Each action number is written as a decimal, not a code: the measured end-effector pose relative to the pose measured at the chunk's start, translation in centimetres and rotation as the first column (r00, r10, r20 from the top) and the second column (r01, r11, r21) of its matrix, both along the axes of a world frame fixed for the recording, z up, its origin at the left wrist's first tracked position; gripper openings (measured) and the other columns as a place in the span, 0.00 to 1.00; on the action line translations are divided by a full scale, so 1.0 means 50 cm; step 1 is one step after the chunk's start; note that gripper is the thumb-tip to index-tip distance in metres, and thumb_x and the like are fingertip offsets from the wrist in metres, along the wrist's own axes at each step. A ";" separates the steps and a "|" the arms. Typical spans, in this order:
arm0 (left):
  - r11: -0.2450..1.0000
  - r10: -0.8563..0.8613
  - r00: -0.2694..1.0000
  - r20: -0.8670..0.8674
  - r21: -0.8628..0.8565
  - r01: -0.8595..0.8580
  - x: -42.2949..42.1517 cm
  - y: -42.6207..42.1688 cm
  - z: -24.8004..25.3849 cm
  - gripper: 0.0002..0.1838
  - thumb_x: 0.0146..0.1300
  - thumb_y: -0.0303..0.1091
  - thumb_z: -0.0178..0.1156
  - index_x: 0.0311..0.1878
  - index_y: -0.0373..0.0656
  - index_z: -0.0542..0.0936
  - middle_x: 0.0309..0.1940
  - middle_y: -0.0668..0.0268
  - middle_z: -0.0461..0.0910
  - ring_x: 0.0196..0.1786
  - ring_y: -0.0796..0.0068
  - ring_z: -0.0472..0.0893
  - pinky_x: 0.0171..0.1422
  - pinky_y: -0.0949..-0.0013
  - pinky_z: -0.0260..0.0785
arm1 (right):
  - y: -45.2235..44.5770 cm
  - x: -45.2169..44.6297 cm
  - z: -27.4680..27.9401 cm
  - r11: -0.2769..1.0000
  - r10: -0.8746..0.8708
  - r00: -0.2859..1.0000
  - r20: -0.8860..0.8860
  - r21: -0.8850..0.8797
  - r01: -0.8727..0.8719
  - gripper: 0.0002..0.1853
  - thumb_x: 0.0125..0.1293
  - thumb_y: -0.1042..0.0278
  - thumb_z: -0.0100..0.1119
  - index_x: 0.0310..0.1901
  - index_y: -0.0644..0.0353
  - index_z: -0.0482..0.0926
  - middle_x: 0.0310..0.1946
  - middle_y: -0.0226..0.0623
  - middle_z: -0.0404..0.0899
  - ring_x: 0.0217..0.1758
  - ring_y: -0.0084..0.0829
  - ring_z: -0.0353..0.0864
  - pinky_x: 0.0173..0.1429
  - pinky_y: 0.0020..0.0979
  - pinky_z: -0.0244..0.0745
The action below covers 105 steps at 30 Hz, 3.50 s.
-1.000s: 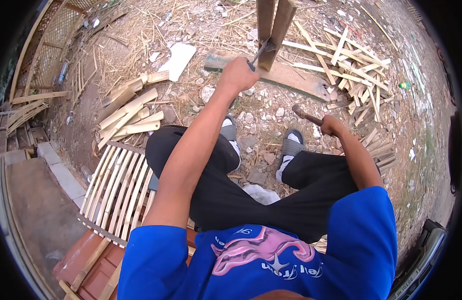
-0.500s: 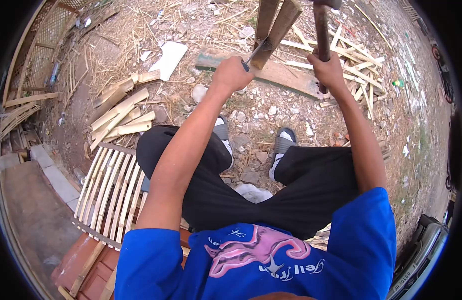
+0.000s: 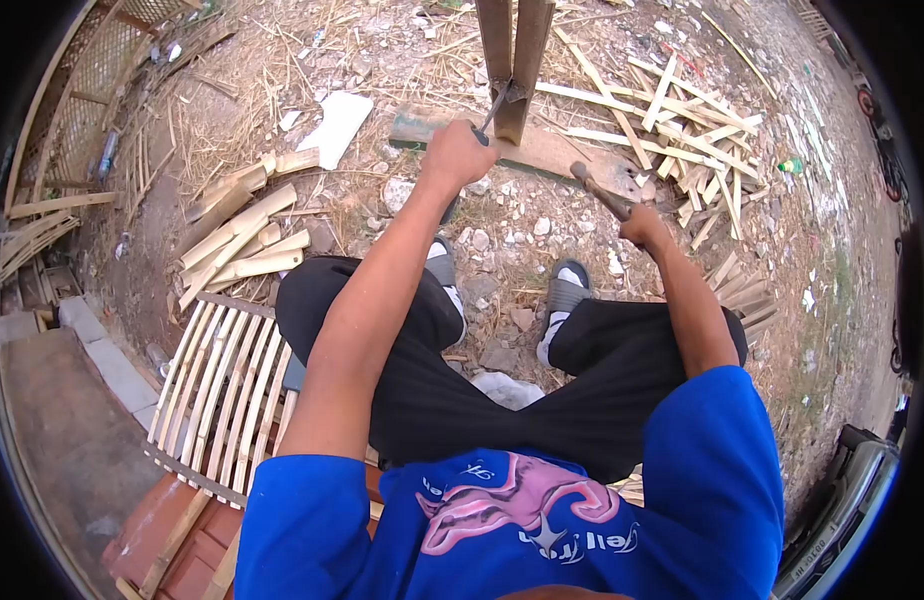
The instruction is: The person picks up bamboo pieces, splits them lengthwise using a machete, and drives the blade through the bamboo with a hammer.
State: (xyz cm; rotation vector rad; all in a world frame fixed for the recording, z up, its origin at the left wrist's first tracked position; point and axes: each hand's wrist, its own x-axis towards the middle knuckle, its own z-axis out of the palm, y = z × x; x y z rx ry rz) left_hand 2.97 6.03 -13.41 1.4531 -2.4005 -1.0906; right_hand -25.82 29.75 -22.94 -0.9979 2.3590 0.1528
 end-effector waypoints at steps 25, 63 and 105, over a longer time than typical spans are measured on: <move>0.956 -0.201 0.588 -0.783 -0.288 -0.057 -0.017 0.003 0.195 0.33 0.53 0.46 0.74 0.58 0.38 0.76 0.53 0.56 0.79 0.53 0.64 0.80 0.60 0.58 0.72 | -0.179 0.331 0.196 0.646 -0.130 0.593 0.795 -0.386 0.659 0.25 0.56 0.48 0.73 0.39 0.64 0.78 0.23 0.29 0.74 0.21 0.20 0.72 0.26 0.26 0.70; 0.999 -0.050 0.655 -0.754 -0.032 0.038 -0.055 -0.060 0.208 0.17 0.63 0.37 0.68 0.51 0.36 0.83 0.37 0.64 0.86 0.43 0.78 0.82 0.50 0.72 0.74 | -0.118 0.248 0.023 0.792 -0.180 0.797 0.576 -0.396 0.465 0.18 0.52 0.62 0.67 0.40 0.66 0.79 0.28 0.45 0.83 0.29 0.39 0.82 0.36 0.38 0.77; 0.931 0.275 0.121 -0.954 0.234 -0.279 0.029 -0.067 0.319 0.20 0.65 0.36 0.67 0.53 0.37 0.73 0.45 0.54 0.82 0.49 0.53 0.84 0.58 0.50 0.79 | -0.185 -0.174 0.243 0.778 0.074 0.996 -0.049 -0.623 -0.088 0.19 0.65 0.58 0.59 0.49 0.64 0.75 0.39 0.51 0.82 0.46 0.50 0.82 0.51 0.44 0.75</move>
